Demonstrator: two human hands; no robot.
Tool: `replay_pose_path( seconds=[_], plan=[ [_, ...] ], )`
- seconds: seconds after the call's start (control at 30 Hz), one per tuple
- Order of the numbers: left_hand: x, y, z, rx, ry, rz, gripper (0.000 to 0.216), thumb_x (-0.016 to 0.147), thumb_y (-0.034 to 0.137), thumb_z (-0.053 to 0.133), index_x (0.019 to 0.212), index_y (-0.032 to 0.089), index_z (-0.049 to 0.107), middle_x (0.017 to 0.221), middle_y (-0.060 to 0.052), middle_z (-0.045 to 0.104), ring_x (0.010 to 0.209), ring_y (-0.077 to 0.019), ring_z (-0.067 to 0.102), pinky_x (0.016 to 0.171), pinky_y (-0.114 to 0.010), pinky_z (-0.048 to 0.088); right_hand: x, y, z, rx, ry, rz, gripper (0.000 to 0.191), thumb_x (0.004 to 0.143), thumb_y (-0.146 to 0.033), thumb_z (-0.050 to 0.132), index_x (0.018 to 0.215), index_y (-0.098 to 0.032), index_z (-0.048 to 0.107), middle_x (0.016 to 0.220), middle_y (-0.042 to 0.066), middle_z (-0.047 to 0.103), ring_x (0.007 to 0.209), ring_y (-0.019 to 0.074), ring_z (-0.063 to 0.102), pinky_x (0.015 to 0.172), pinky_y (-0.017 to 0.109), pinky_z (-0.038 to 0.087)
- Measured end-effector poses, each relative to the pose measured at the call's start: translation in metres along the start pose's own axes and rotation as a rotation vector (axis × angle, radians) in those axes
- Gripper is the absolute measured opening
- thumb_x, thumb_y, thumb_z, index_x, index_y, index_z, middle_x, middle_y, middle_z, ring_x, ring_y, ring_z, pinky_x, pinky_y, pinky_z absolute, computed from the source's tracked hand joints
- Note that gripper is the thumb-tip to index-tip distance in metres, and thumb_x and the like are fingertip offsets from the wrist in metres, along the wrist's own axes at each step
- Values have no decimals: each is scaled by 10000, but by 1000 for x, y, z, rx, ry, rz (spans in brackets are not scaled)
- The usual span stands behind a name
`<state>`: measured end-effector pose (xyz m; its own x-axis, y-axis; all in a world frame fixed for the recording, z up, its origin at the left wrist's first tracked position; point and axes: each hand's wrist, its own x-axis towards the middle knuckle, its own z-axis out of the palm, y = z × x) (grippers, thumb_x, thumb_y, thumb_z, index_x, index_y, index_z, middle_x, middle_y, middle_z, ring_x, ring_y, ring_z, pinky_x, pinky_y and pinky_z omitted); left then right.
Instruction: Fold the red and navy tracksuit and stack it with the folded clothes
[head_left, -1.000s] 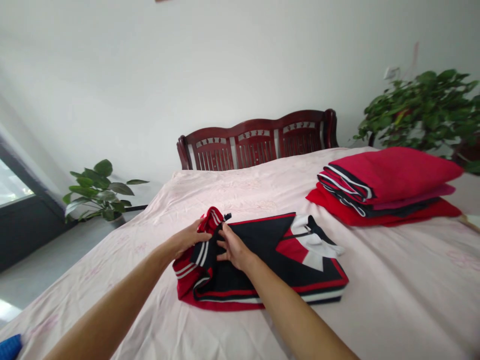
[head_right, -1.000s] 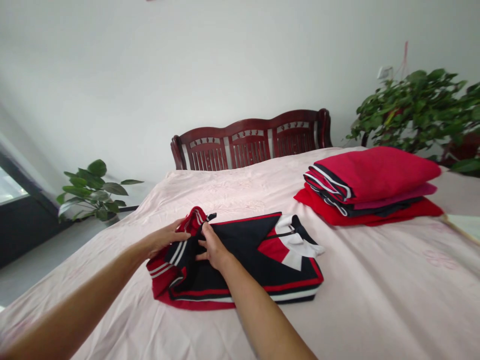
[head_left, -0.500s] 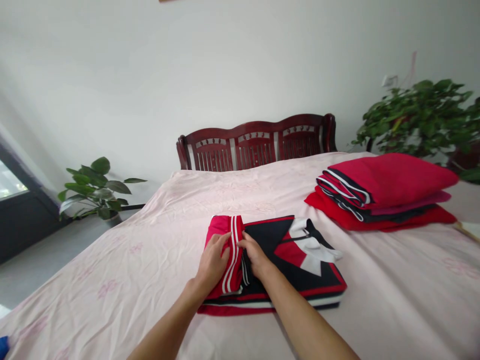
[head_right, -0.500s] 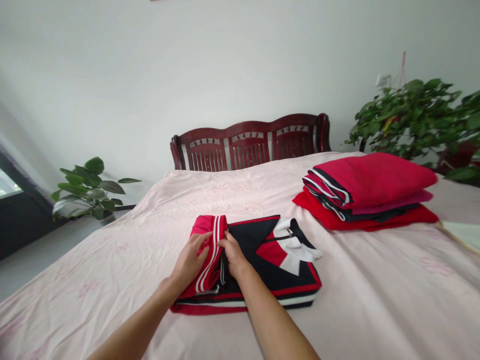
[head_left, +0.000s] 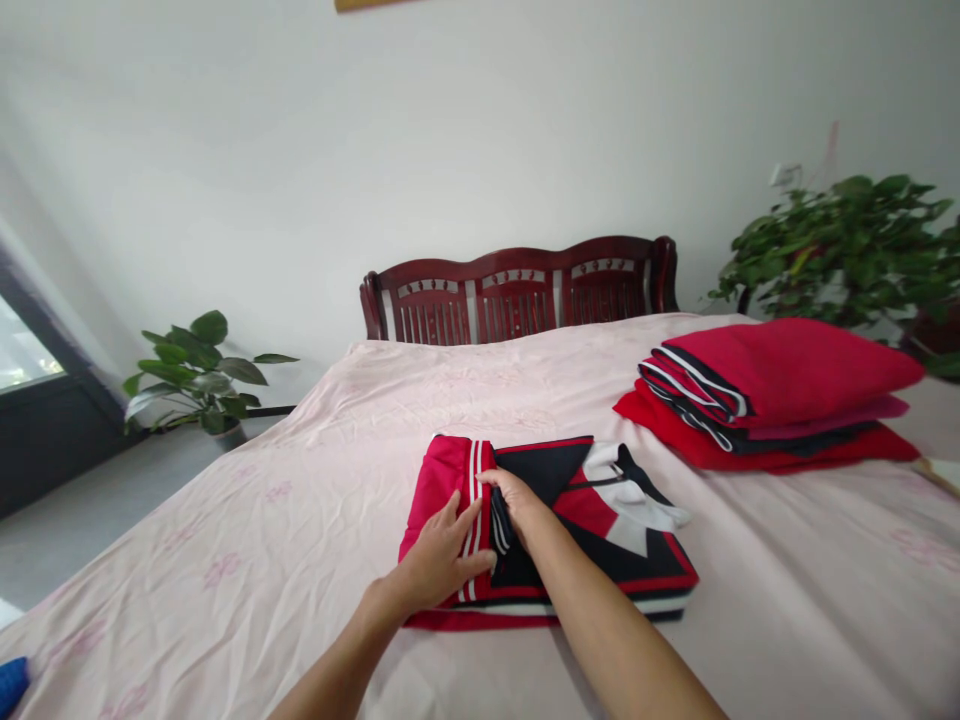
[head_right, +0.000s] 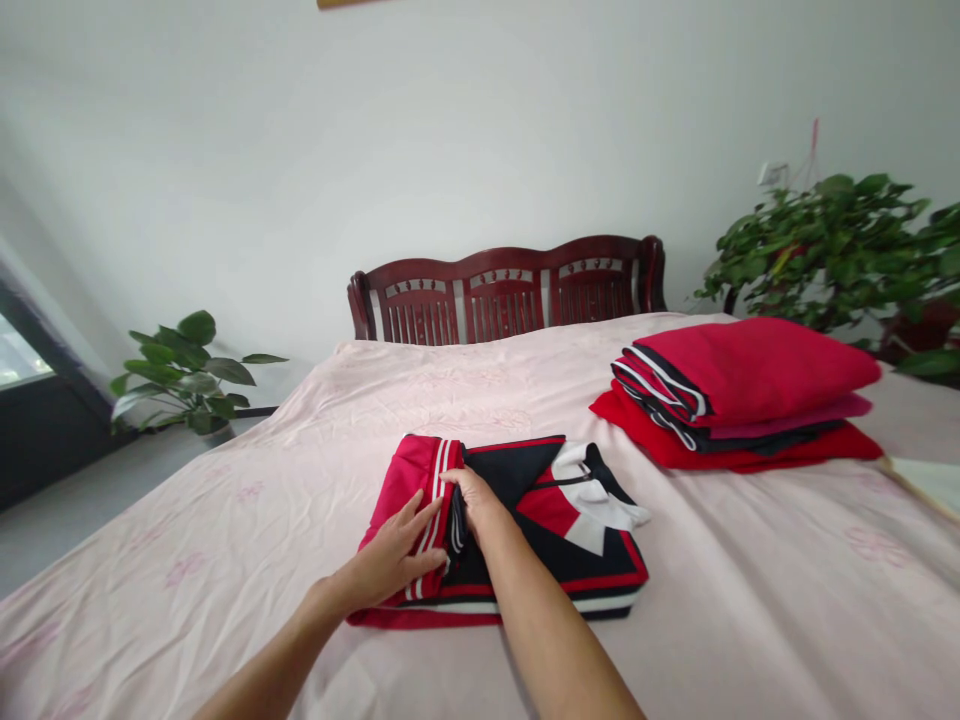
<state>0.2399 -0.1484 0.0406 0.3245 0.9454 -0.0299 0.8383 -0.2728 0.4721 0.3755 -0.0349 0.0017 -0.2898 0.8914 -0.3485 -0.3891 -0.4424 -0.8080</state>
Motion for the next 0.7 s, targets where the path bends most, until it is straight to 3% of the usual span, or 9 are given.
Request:
replay_pose_path(
  seconds=[0.1,0.17,0.27,0.4,0.57,0.7],
  plan=[
    [-28,-7,-1,158,-41,18,1022,654,472,782,1526,255,297,1605,-171,236,1474,-383,186,1173,-563,196,10,-5,-1,-40,38,11,85,720,-145,575,774,-165,637,604,32,666,598,173,655,674,293,549],
    [-46,-14,5,252,18,24,1042,595,329,826,1510,306,329,1594,-149,275,1462,-401,207,1165,-594,189,19,-7,0,-74,52,2,49,713,-160,604,749,-169,635,601,28,662,600,170,651,658,281,544],
    [-63,-26,16,282,179,5,816,725,133,667,1471,332,404,1498,-123,410,1376,-336,372,1119,-530,327,29,-4,4,-131,66,-27,109,649,-116,618,743,-169,633,586,15,654,589,172,641,629,273,530],
    [-64,-33,19,230,300,15,644,816,63,520,1418,287,481,1184,-96,569,1066,-238,552,942,-408,494,34,-4,9,-187,106,-121,270,593,-105,606,849,-186,624,578,-37,629,583,161,626,611,258,510],
    [-50,-5,17,211,388,97,614,851,59,483,1413,308,451,1026,-47,550,913,-191,551,820,-327,518,29,-28,-10,-285,137,-240,364,598,-177,588,959,-205,628,631,-47,647,597,155,622,583,243,487],
    [-38,32,43,253,298,147,678,835,103,538,1457,308,366,1115,-55,559,984,-224,533,889,-376,500,17,-45,-51,-419,222,-284,339,622,-227,566,952,-203,638,640,-27,654,598,171,624,582,268,495]
  ],
)
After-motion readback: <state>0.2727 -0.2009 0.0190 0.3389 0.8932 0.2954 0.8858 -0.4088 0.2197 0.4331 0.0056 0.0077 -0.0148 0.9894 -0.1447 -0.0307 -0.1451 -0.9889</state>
